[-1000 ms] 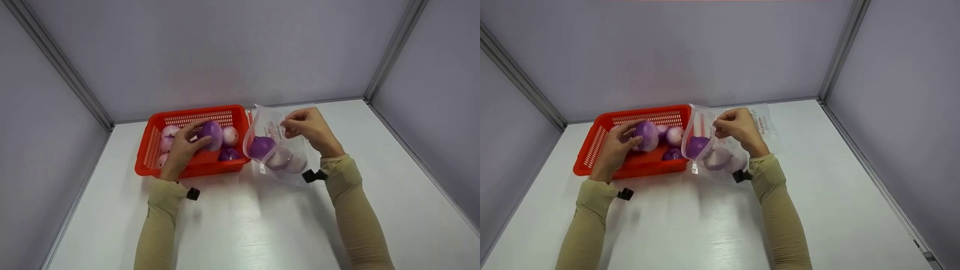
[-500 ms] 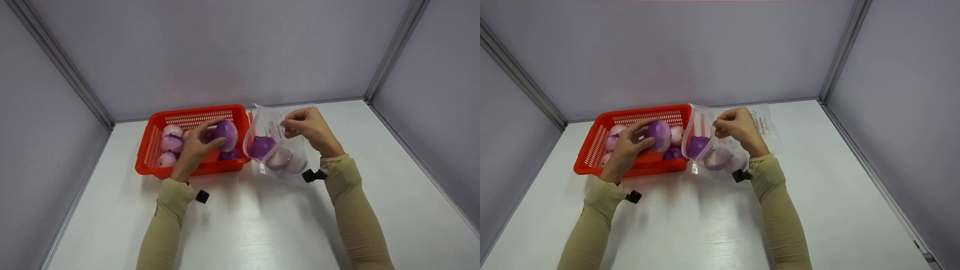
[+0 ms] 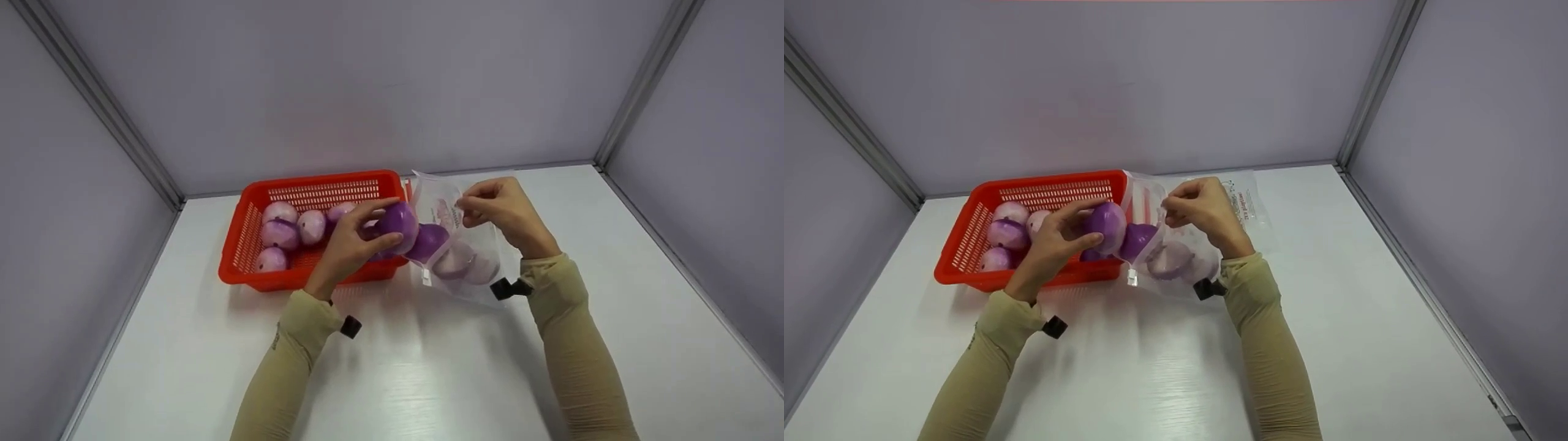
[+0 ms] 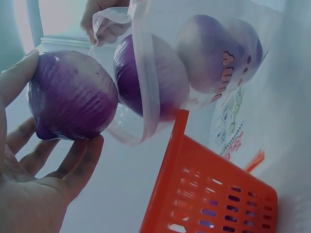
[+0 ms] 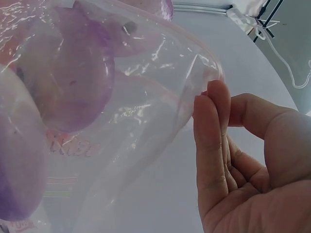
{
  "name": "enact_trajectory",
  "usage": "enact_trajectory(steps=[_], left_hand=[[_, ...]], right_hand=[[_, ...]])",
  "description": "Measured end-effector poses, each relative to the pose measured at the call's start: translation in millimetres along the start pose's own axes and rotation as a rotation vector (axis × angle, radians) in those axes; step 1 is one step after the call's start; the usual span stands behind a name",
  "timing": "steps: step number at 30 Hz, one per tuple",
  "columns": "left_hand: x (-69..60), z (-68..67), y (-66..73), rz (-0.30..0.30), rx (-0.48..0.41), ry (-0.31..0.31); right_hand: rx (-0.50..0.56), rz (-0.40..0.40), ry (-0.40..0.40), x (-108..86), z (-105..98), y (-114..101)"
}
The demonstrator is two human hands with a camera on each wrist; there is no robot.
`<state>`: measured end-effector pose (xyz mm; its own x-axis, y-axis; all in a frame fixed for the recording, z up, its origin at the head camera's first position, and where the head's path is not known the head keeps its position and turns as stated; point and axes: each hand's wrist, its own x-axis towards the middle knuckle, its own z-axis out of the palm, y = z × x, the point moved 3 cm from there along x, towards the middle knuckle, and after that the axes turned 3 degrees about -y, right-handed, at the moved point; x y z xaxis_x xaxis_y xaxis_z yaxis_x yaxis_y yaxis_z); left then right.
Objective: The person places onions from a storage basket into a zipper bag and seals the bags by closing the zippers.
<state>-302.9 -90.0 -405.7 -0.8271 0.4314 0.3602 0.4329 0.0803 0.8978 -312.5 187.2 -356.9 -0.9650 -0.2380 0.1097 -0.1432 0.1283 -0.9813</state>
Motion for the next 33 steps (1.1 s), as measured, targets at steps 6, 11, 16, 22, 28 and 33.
enact_trajectory(steps=[6,11,16,22,28,33], left_hand=[[1.8,9.4,0.4,-0.013,0.023,0.022],[1.4,15.7,0.9,-0.018,0.029,0.040],[1.7,22.4,1.7,0.020,0.088,0.058],[2.7,27.8,2.1,0.037,0.186,0.083],[2.0,29.6,4.3,0.025,0.248,0.097],[1.7,31.1,5.0,0.033,0.298,0.095]], right_hand=[[0.001,-0.002,0.002,-0.4,0,0],[-0.008,-0.009,-0.004,-0.4,1,-1],[-0.014,-0.020,-0.004,-0.4,1,-4],[-0.031,-0.032,0.002,0.3,1,-8],[-0.037,-0.029,0.011,0.0,0,-10],[-0.024,-0.024,0.020,1.1,1,-11]])
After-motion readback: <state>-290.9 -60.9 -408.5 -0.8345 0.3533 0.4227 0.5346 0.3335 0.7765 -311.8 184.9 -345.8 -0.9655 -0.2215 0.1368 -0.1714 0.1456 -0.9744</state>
